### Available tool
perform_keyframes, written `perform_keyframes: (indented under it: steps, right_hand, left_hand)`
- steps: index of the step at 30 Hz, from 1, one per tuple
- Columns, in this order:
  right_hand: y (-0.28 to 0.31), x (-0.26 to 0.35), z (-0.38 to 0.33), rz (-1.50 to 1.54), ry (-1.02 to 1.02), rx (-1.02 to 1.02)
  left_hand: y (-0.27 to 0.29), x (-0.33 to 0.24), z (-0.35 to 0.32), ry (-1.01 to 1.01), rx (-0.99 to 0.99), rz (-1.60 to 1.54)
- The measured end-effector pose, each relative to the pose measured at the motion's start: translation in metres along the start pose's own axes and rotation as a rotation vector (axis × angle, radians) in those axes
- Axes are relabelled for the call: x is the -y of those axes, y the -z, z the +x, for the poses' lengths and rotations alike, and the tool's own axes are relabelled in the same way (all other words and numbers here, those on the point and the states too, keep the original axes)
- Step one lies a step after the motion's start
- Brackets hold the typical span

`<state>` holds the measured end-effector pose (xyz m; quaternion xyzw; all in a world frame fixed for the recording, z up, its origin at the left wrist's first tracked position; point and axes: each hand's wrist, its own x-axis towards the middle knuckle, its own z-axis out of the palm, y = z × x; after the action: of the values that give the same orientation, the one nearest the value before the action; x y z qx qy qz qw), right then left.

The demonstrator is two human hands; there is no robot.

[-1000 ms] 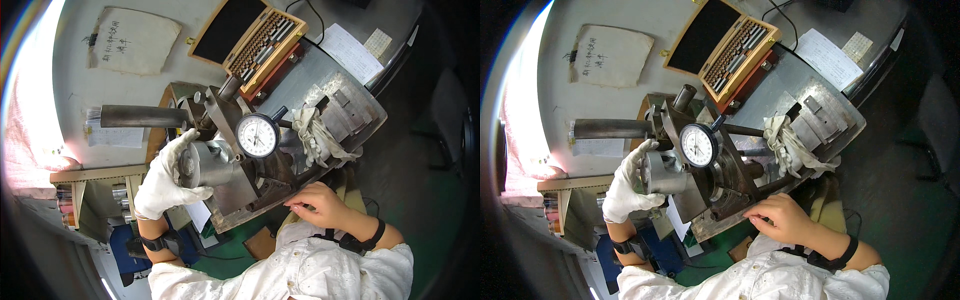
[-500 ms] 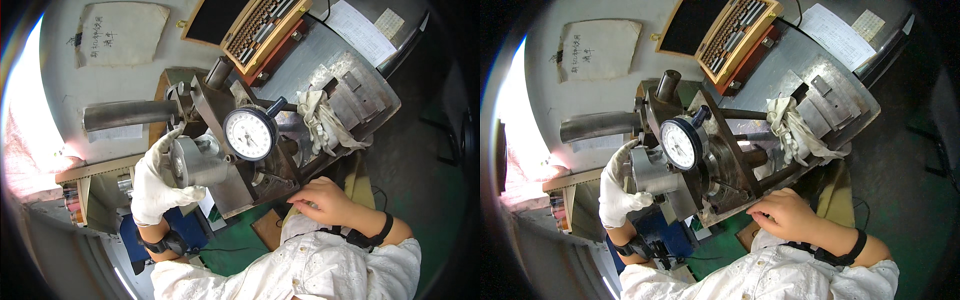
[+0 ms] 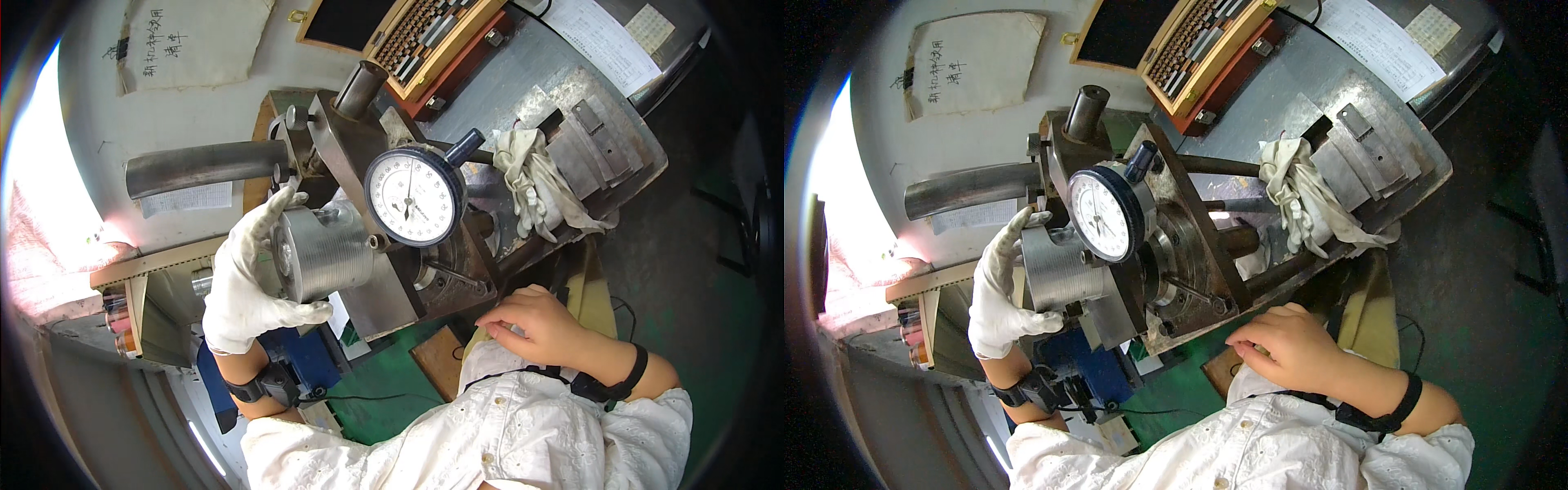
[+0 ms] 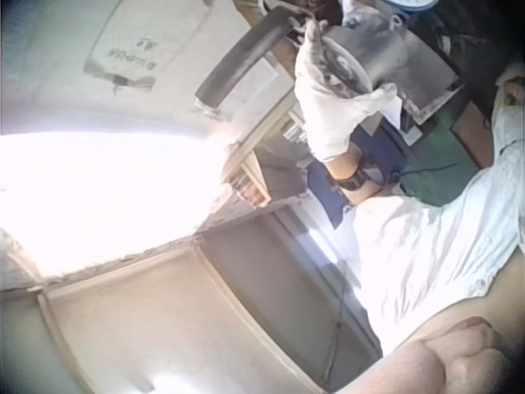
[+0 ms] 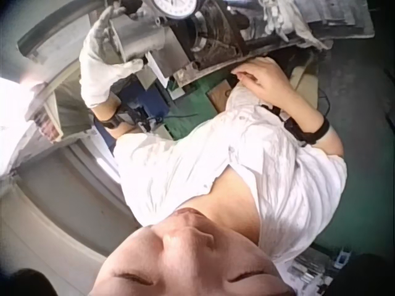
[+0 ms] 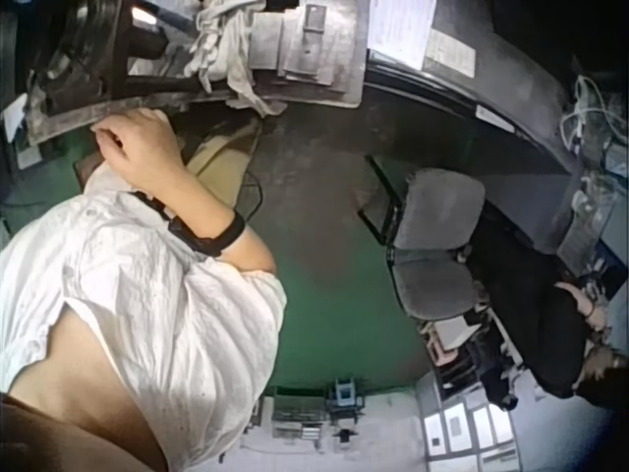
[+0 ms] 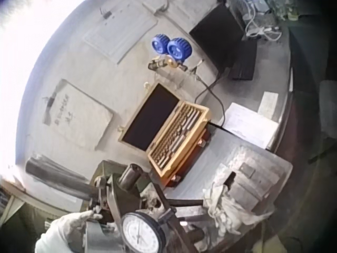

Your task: Inspecting and measuring metal pistons and components using a dial gauge measurement jig.

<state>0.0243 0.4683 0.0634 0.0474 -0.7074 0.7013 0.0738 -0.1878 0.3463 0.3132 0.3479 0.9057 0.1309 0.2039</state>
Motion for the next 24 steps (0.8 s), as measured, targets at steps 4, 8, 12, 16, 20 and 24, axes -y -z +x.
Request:
perform_keyframes:
  steps: [4, 8, 12, 16, 20, 24]
  right_hand:
    - [-0.006, -0.001, -0.002, 0.049, -0.001, 0.002]
    - [-0.010, -0.003, -0.003, 0.038, 0.024, 0.017]
    - [-0.010, -0.002, -0.005, 0.072, -0.033, 0.055]
    - [-0.010, -0.003, -0.006, 0.066, -0.040, 0.056]
    - [-0.008, -0.002, -0.006, 0.061, -0.045, 0.057]
    - [-0.007, -0.002, -0.008, 0.059, -0.035, 0.042]
  left_hand:
    - [0.002, 0.002, -0.003, 0.036, -0.027, 0.002]
    - [-0.004, -0.005, -0.003, 0.083, -0.082, -0.026]
    - [-0.011, -0.013, -0.003, 0.110, -0.131, -0.051]
    - [-0.009, -0.010, -0.006, 0.121, -0.156, 0.013]
    - [-0.012, -0.014, -0.006, 0.144, -0.188, 0.020]
    - [-0.011, -0.017, -0.006, 0.152, -0.177, 0.054]
